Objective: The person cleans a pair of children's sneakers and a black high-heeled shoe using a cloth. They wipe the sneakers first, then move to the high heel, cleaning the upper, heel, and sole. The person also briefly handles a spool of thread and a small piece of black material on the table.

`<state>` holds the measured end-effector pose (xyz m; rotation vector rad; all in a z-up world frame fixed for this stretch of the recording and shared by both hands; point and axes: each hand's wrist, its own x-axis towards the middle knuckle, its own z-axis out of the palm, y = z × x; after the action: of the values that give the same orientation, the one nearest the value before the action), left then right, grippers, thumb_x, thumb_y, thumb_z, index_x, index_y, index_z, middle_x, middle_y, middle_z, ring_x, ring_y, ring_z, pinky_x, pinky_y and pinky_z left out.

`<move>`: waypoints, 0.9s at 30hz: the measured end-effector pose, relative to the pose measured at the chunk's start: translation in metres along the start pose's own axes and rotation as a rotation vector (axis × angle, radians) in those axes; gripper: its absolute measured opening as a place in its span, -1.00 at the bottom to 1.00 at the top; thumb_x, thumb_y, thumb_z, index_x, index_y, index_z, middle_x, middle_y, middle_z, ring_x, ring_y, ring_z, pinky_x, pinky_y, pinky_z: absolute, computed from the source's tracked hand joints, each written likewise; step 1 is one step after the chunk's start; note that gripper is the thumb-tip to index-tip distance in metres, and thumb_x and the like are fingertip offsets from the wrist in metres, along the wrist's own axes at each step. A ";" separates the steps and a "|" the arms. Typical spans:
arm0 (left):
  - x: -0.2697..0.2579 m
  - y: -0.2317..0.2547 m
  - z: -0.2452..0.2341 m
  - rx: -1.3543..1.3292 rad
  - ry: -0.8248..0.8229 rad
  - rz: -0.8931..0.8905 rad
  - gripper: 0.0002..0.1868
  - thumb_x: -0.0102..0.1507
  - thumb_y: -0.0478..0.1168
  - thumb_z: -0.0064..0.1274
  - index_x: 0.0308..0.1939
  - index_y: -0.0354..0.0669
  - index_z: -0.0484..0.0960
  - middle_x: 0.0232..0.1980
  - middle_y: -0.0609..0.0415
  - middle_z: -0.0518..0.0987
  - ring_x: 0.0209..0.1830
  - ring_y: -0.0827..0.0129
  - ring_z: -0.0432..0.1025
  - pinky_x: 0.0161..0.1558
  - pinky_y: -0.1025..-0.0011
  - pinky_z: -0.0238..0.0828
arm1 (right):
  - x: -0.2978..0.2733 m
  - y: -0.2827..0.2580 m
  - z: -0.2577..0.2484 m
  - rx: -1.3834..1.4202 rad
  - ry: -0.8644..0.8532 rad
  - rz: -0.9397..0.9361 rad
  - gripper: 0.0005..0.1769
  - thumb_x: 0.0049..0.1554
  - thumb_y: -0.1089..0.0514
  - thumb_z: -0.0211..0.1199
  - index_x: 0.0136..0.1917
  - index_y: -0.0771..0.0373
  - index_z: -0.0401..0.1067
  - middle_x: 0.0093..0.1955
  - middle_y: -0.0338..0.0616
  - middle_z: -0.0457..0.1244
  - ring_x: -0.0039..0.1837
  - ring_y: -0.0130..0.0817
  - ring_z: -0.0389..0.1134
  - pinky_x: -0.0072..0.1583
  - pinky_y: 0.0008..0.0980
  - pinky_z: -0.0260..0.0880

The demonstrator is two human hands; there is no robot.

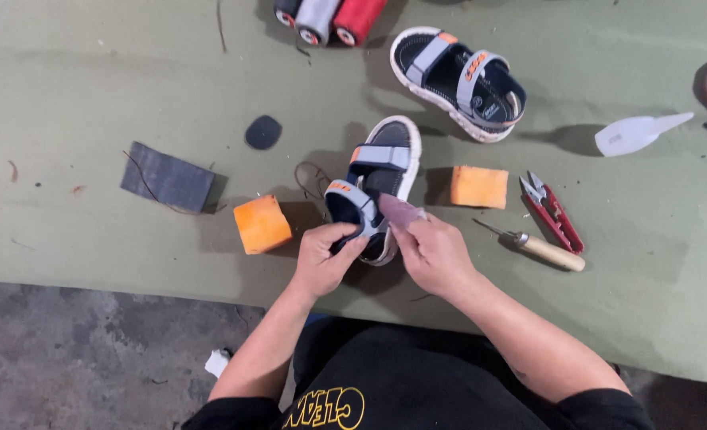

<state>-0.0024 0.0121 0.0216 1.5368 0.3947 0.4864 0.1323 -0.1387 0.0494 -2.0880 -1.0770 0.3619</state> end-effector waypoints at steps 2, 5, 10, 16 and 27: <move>0.000 -0.003 0.001 -0.013 -0.004 -0.016 -0.75 0.29 -0.26 0.19 -0.52 -0.12 0.67 -0.72 0.20 0.32 -0.60 0.61 0.14 -0.55 0.57 0.13 | -0.012 0.018 -0.005 0.107 -0.065 0.027 -0.61 0.21 0.03 0.20 -0.40 0.23 0.40 -0.37 0.07 0.27 -0.21 0.12 0.41 -0.20 -0.16 0.40; 0.009 -0.013 -0.005 -0.073 -0.010 -0.052 -0.73 0.31 -0.26 0.16 -0.51 -0.13 0.67 -0.70 0.25 0.32 -0.58 0.63 0.12 -0.53 0.60 0.13 | 0.005 0.000 -0.036 0.080 -0.041 0.007 -0.59 0.22 0.03 0.21 -0.41 0.23 0.37 -0.41 0.07 0.25 -0.24 0.13 0.40 -0.21 -0.13 0.38; 0.005 -0.040 -0.009 -0.163 0.059 -0.063 -0.65 0.36 -0.22 0.09 -0.55 -0.12 0.61 -0.75 0.27 0.26 -0.63 0.69 0.11 -0.54 0.67 0.04 | 0.015 0.060 0.004 -0.287 0.113 -0.063 -0.52 0.28 -0.07 0.17 -0.38 0.22 0.30 -0.44 0.15 0.20 -0.22 0.25 0.36 -0.17 0.13 0.29; 0.008 -0.052 -0.013 -0.215 0.098 -0.106 -0.64 0.37 -0.21 0.10 -0.56 -0.13 0.60 -0.77 0.19 0.30 -0.70 0.64 0.18 -0.56 0.67 0.11 | -0.035 0.043 0.022 -0.077 0.004 -0.212 -0.57 0.13 0.04 0.19 -0.54 0.10 0.23 -0.48 -0.14 0.17 -0.33 -0.02 0.37 -0.29 -0.30 0.36; 0.014 -0.032 -0.011 -0.161 0.073 -0.091 -0.63 0.37 -0.19 0.13 -0.56 -0.12 0.62 -0.79 0.23 0.29 -0.69 0.67 0.14 -0.54 0.70 0.02 | -0.020 -0.068 -0.004 -0.159 0.043 -0.574 -0.66 0.10 0.08 0.10 -0.50 0.03 0.24 -0.53 -0.17 0.12 -0.44 -0.14 0.28 -0.32 -0.22 0.34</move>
<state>0.0053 0.0295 -0.0098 1.3427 0.4687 0.4917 0.0829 -0.1308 0.0999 -1.8008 -1.6528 -0.0533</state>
